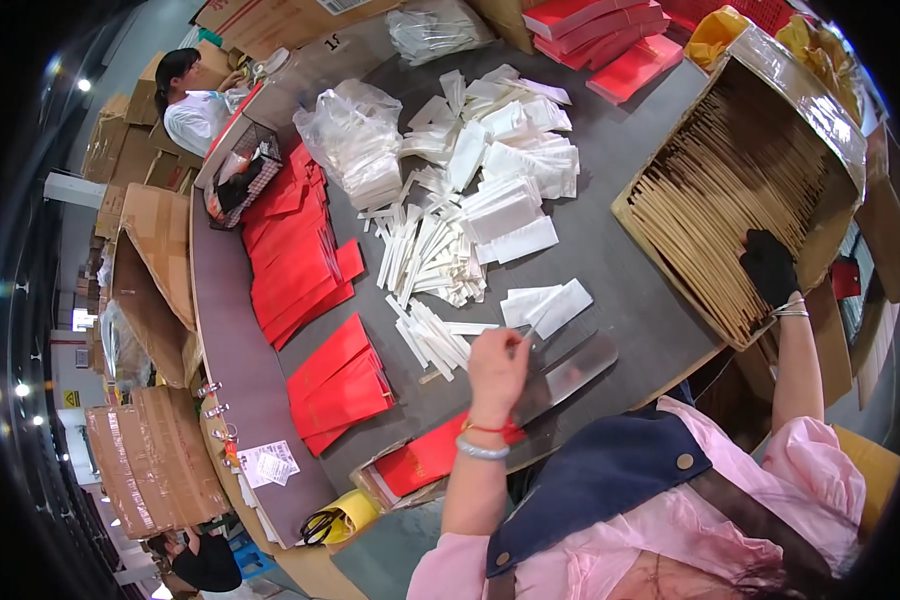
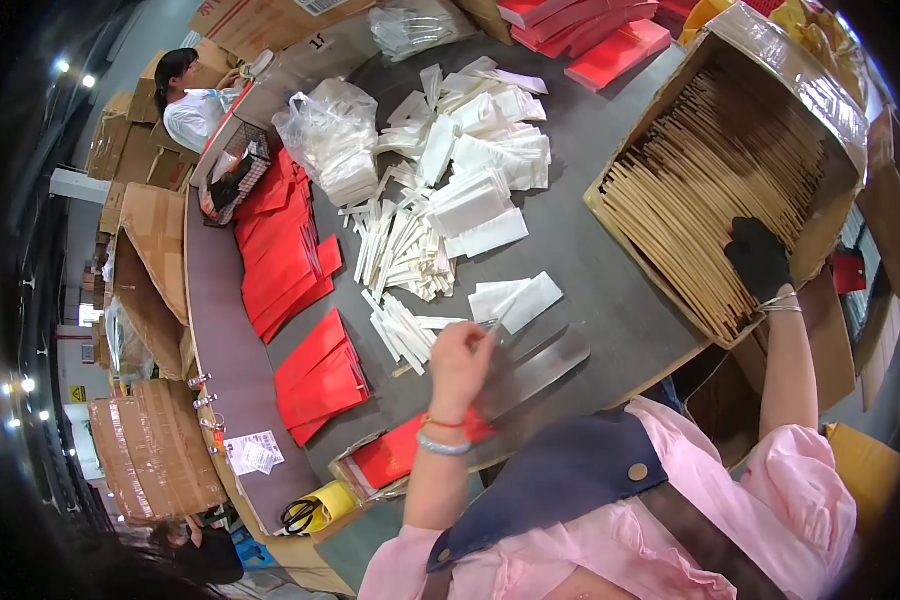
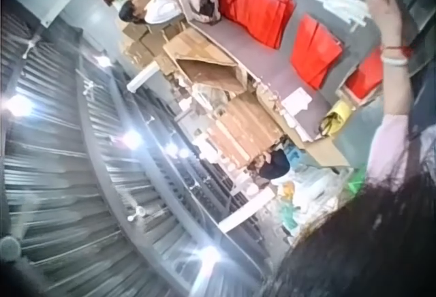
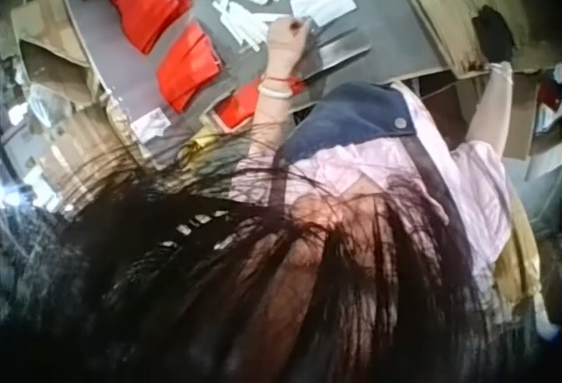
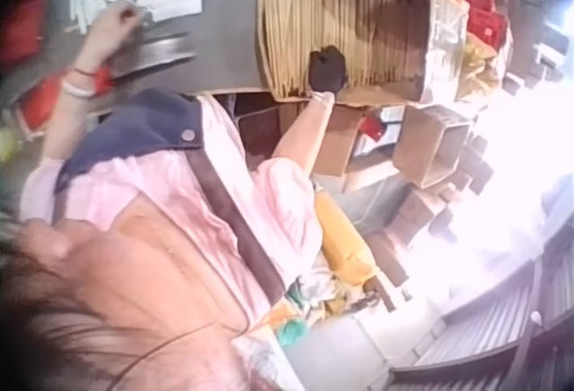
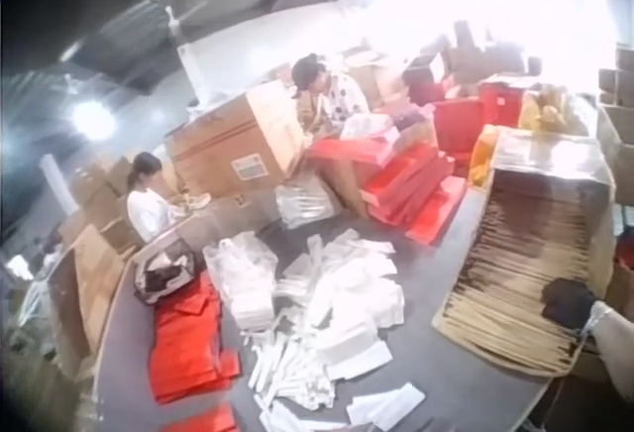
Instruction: Placing wooden chopsticks into paper sleeves and organizing them into a cardboard box.
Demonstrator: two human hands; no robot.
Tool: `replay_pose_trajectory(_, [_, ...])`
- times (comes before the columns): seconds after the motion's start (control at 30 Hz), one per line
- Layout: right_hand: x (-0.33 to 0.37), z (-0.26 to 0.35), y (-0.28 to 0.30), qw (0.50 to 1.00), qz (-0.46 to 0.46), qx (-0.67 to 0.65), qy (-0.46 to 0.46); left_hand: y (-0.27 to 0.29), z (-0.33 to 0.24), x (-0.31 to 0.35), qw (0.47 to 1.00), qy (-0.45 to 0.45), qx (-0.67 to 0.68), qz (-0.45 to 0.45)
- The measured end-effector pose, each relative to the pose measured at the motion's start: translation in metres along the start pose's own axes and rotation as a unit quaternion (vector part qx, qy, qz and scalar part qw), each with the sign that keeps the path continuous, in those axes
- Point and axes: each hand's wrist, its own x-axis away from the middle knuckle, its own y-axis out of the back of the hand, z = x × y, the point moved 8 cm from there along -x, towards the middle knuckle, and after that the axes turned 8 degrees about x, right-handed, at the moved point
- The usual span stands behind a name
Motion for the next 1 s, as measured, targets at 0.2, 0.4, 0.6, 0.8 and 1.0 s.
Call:
replay_pose_trajectory(0.2, [-0.002,-0.005,-0.009,0.996,0.059,0.045,-0.041,-0.033,-0.026,-0.012,0.991,-0.102,-0.071,-0.049])
replay_pose_trajectory(0.4, [0.002,0.002,-0.014,0.991,0.028,0.119,-0.052,-0.027,-0.02,-0.001,0.998,0.042,0.019,0.033])
replay_pose_trajectory(0.6, [-0.002,0.008,0.021,0.994,-0.035,0.015,-0.101,-0.004,0.001,0.065,0.992,-0.031,-0.002,0.12])
replay_pose_trajectory(0.8, [0.037,0.249,-0.03,0.923,0.166,-0.127,0.324,0.025,-0.008,0.083,0.998,-0.026,-0.064,0.0])
replay_pose_trajectory(1.0, [0.086,0.258,-0.108,0.893,0.216,-0.012,0.395,0.03,0.003,0.104,0.991,-0.061,-0.113,0.021])
